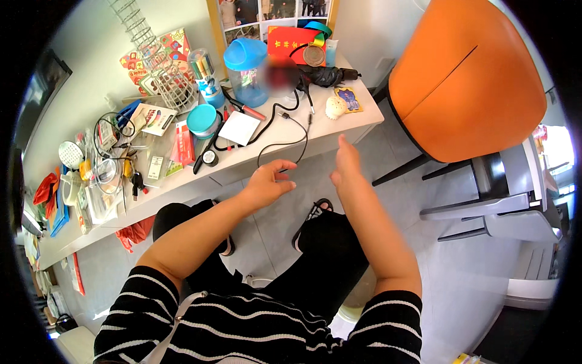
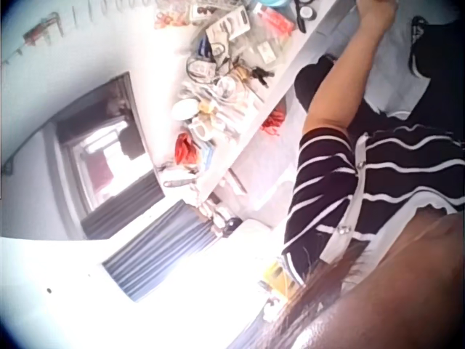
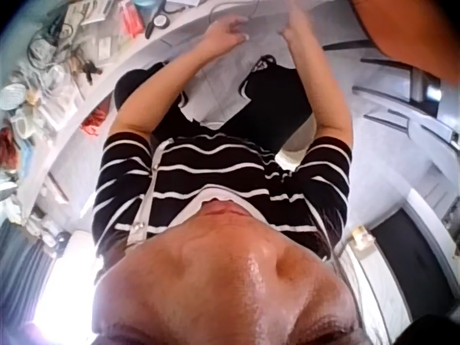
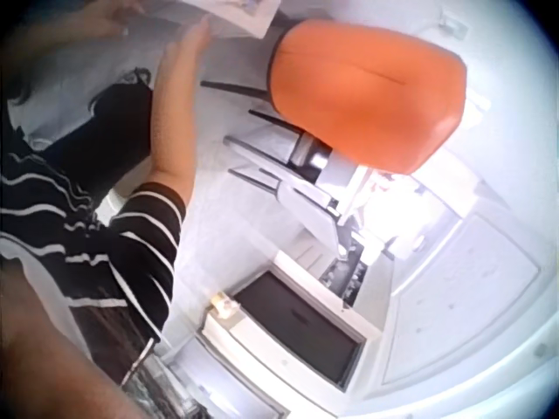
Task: The person organizes various items on a desk and in a drawer, handling cables, a small box, a roll of tape, and papers.
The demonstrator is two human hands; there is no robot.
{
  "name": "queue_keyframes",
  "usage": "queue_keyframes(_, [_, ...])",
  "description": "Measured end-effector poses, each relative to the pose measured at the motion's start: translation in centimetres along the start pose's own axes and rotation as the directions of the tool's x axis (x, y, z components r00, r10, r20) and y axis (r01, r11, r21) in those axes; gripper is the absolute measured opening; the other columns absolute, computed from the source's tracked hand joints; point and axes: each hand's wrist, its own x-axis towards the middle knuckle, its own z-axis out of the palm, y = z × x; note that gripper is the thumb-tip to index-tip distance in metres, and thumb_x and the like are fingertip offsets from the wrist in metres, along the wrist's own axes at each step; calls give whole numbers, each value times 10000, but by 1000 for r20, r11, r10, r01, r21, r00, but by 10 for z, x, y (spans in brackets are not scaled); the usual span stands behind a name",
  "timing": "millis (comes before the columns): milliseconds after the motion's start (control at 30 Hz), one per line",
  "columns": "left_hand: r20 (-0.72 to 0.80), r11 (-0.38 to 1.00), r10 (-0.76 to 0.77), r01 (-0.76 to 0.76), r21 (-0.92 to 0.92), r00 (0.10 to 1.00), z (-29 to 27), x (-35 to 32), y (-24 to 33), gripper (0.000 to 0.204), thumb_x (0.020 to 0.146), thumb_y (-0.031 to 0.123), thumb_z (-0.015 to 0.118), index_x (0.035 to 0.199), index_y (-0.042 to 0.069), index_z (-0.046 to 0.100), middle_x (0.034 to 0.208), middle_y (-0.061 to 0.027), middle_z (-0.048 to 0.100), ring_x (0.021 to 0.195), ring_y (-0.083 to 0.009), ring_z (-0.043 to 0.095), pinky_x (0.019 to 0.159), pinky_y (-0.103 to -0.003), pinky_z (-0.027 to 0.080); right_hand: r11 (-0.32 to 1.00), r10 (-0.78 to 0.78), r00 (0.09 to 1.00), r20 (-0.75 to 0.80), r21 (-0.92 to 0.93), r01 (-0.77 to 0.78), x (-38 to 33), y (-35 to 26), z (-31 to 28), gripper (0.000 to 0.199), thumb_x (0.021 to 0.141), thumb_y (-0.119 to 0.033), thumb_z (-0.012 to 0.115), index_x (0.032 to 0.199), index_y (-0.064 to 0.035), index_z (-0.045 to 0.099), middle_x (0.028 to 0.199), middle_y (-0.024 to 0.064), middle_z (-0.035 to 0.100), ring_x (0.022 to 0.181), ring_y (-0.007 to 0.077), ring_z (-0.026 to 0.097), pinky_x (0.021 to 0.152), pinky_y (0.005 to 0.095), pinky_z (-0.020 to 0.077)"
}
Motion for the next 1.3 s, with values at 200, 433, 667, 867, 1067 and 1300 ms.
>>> queue_keyframes(200, [-217,971,171,-201,-128,961,-6,6,-12,540,745,143,692,1239,27,504,1229,-132,536,1160,-204,480,993,-322,360,989,68,994,84,125,-78,-19,15,51,656,868,-443,553,1359,-77,316,1340,157,363,1196,307,396,945,631,271])
queue_keyframes(433, [29,985,172,-172,4,985,-10,-17,10,395,747,122,690,1124,52,596,1182,-86,582,1047,-178,570,917,-308,432,993,0,999,50,121,-6,-26,32,68,306,852,-230,619,1095,-80,508,842,47,573,701,165,543,678,392,436])
queue_keyframes(667, [-20,995,86,-87,-43,996,-28,-26,6,333,765,166,688,1056,16,626,1063,-94,638,925,-157,614,753,-308,496,989,-7,992,128,145,-12,-34,37,38,297,824,-91,617,1095,-49,501,789,24,561,654,138,531,637,353,482])
queue_keyframes(867, [-308,998,61,-48,49,950,-26,11,-19,459,828,321,638,1126,-22,577,989,-88,631,827,-160,573,774,-295,472,985,31,987,157,163,-57,-46,44,49,295,823,-63,604,1103,-58,511,812,12,546,678,149,534,716,418,511])
queue_keyframes(1067, [-156,785,-273,126,-606,949,-8,18,-20,340,861,265,627,1107,31,614,956,-39,623,856,-137,543,803,-272,411,944,-217,952,214,-204,261,-80,59,59,247,770,-72,676,1001,-49,592,832,11,596,745,105,522,641,298,435])
queue_keyframes(1300, [-128,715,-81,-32,-699,988,-20,4,-4,226,883,163,598,1072,47,639,926,-22,648,836,-86,547,736,-243,402,838,-358,903,238,-344,423,-71,81,53,303,709,-22,662,1005,-10,601,856,51,595,764,127,536,674,251,414])
